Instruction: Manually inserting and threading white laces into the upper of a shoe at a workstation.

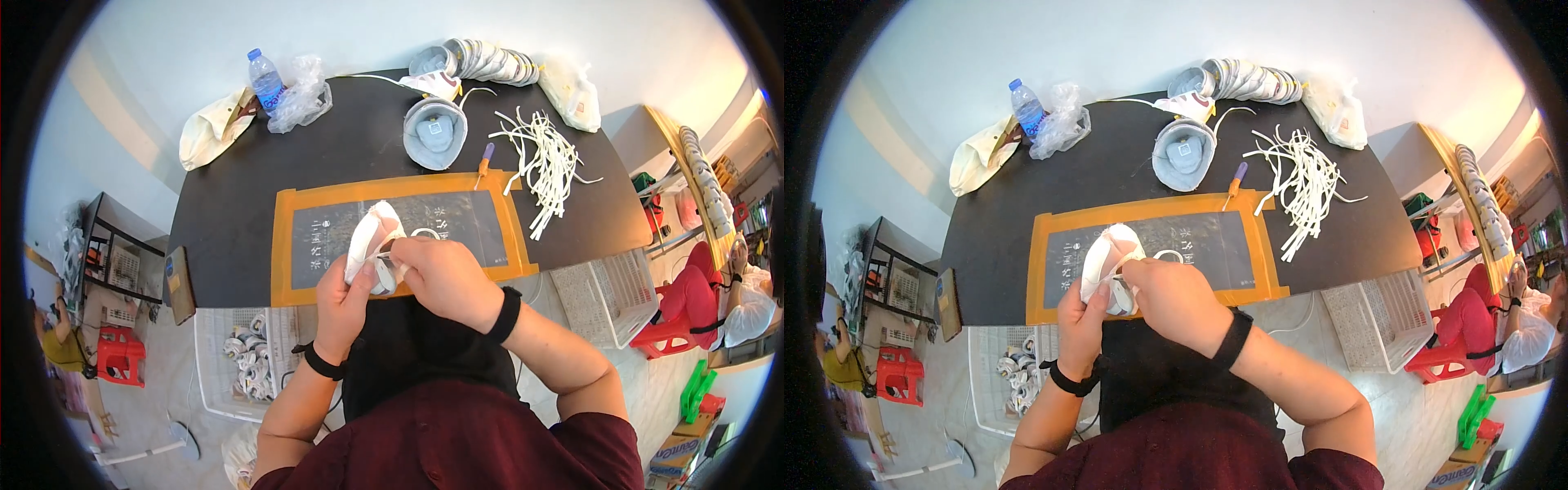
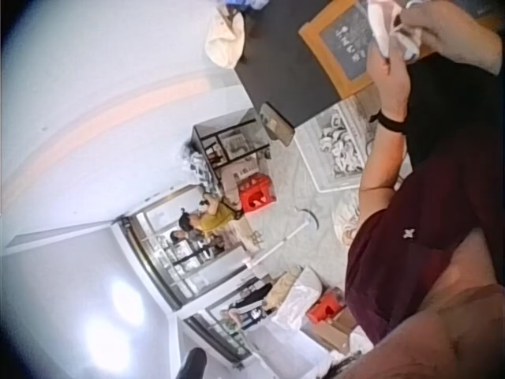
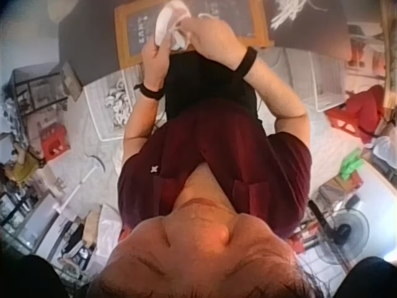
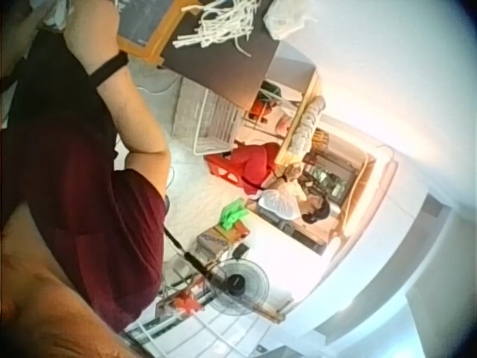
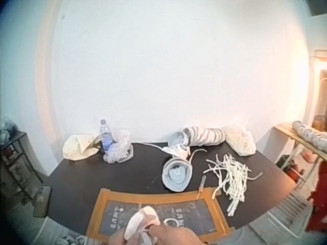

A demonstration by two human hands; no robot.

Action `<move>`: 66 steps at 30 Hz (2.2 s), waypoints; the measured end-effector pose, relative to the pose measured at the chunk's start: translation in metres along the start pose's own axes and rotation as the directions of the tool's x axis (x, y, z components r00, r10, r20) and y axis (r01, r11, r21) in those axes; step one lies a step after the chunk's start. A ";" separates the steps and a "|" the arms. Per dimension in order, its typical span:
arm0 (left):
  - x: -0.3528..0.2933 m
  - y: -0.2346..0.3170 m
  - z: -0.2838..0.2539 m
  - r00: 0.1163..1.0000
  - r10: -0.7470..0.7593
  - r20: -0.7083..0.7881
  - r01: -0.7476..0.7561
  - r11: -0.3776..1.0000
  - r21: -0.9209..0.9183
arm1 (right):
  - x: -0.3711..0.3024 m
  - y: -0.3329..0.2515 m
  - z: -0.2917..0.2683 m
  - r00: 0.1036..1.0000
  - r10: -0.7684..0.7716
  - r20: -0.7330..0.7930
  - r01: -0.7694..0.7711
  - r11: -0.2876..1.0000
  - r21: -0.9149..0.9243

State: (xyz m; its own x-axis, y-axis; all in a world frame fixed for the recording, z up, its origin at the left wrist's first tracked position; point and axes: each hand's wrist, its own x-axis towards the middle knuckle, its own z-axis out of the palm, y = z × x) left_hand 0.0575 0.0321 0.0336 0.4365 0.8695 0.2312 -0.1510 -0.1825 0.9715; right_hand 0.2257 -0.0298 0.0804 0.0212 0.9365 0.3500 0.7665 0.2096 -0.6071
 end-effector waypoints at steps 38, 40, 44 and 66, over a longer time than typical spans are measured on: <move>0.031 -0.003 -0.026 0.844 -0.535 0.026 0.535 0.844 -0.012 | 0.073 0.022 0.029 0.861 -0.077 0.502 0.143 0.985 -0.095; 0.032 -0.004 -0.028 0.844 -0.533 0.054 0.535 0.843 -0.054 | 0.073 0.021 0.022 0.750 -0.362 0.554 0.494 0.863 -0.105; 0.035 -0.004 -0.029 0.834 -0.548 0.060 0.551 0.832 -0.062 | 0.078 0.023 0.030 0.856 -0.020 0.517 0.095 0.988 -0.119; 0.029 -0.004 -0.026 0.899 -0.435 0.060 0.434 0.901 0.019 | 0.061 0.021 0.019 0.881 -0.070 0.469 0.180 0.964 -0.195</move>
State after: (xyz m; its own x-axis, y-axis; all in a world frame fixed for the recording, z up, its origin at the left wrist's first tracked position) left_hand 0.0473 0.0702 0.0352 0.5106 0.8334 -0.2115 0.0703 0.2047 0.9763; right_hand 0.2312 0.0371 0.0750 -0.3357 0.9418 0.0160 0.8682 0.3159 -0.3827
